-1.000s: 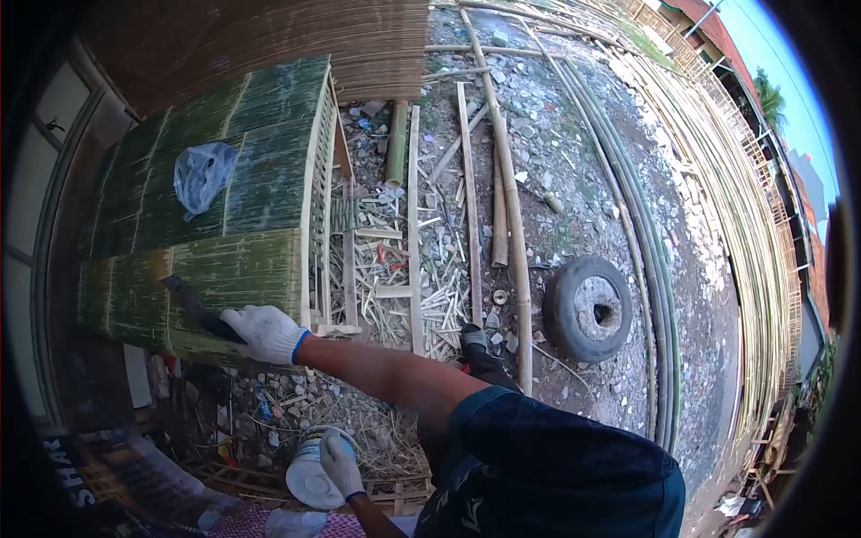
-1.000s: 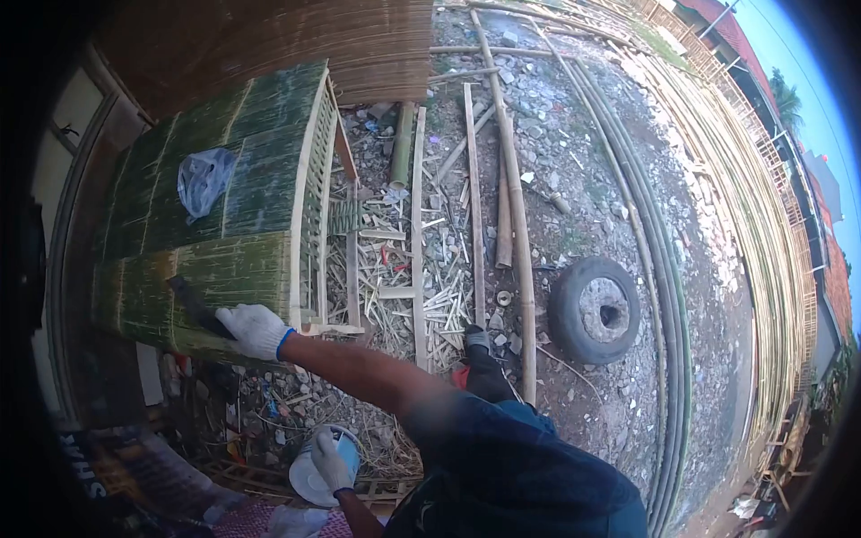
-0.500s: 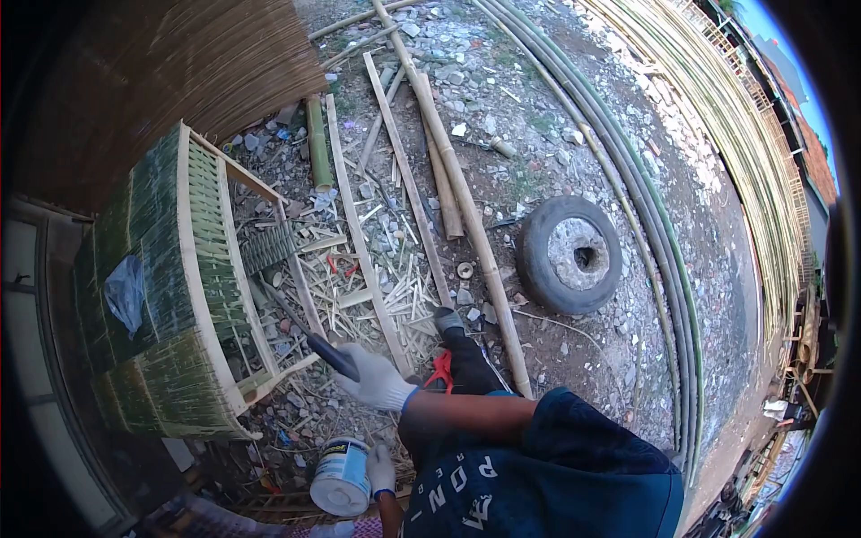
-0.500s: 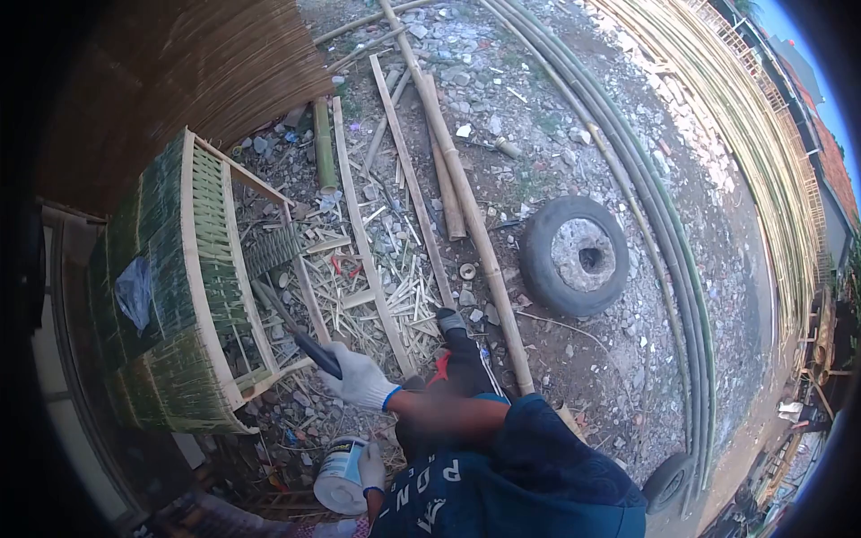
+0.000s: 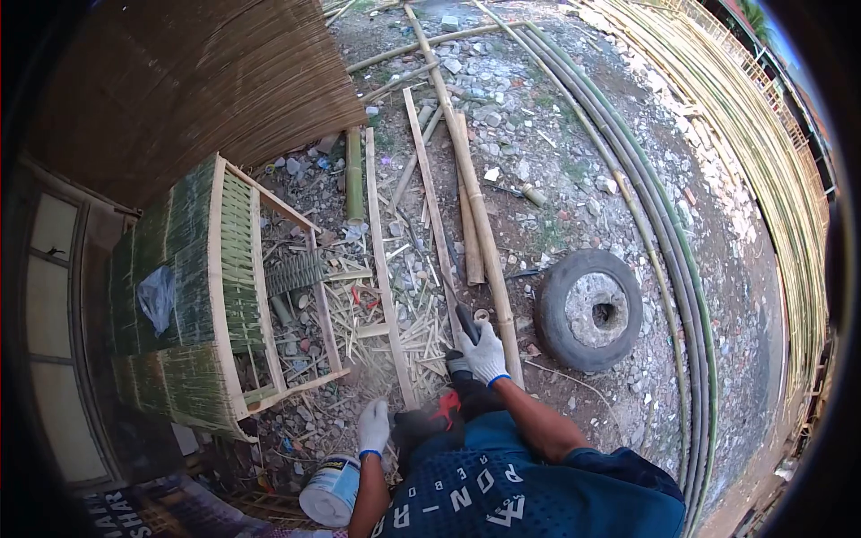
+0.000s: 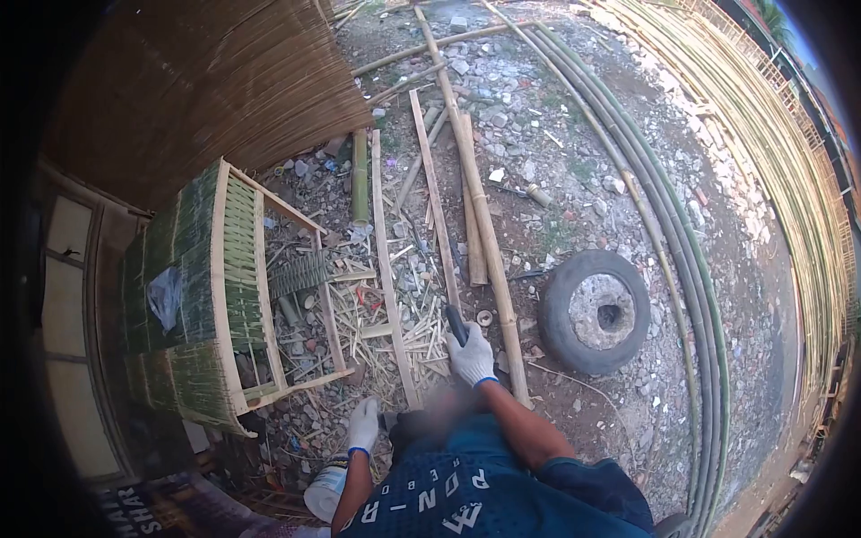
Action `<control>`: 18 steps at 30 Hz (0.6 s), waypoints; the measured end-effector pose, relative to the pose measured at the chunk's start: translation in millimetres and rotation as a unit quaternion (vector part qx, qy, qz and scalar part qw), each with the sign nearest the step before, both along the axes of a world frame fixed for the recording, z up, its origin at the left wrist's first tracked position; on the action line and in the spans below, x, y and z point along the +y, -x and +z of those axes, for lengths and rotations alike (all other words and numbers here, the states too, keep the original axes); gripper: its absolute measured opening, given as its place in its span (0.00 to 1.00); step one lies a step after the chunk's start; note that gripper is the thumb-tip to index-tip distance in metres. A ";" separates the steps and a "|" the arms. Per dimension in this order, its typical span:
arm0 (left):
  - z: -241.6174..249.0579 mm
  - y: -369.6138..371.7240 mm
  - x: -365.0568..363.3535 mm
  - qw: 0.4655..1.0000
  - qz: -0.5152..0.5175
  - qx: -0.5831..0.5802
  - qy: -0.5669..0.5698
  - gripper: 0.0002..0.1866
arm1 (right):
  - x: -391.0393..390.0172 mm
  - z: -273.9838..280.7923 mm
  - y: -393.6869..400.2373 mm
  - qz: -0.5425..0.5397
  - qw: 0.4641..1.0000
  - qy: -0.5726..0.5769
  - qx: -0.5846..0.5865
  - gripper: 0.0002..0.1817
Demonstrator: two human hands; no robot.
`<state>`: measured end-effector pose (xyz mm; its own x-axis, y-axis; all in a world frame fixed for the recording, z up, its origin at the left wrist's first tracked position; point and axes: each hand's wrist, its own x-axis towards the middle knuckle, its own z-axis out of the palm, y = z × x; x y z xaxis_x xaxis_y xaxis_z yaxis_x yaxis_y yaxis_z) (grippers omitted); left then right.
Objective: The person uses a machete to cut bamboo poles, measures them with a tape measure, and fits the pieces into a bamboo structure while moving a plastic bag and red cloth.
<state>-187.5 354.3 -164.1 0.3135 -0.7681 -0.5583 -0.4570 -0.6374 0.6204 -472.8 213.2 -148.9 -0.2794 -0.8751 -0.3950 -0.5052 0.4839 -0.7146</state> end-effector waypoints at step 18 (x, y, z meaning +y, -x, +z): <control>-95.8 -11.8 45.8 0.973 -0.041 -0.043 -0.224 0.32 | 90.4 -110.9 181.7 -0.097 0.931 -0.298 0.187 0.34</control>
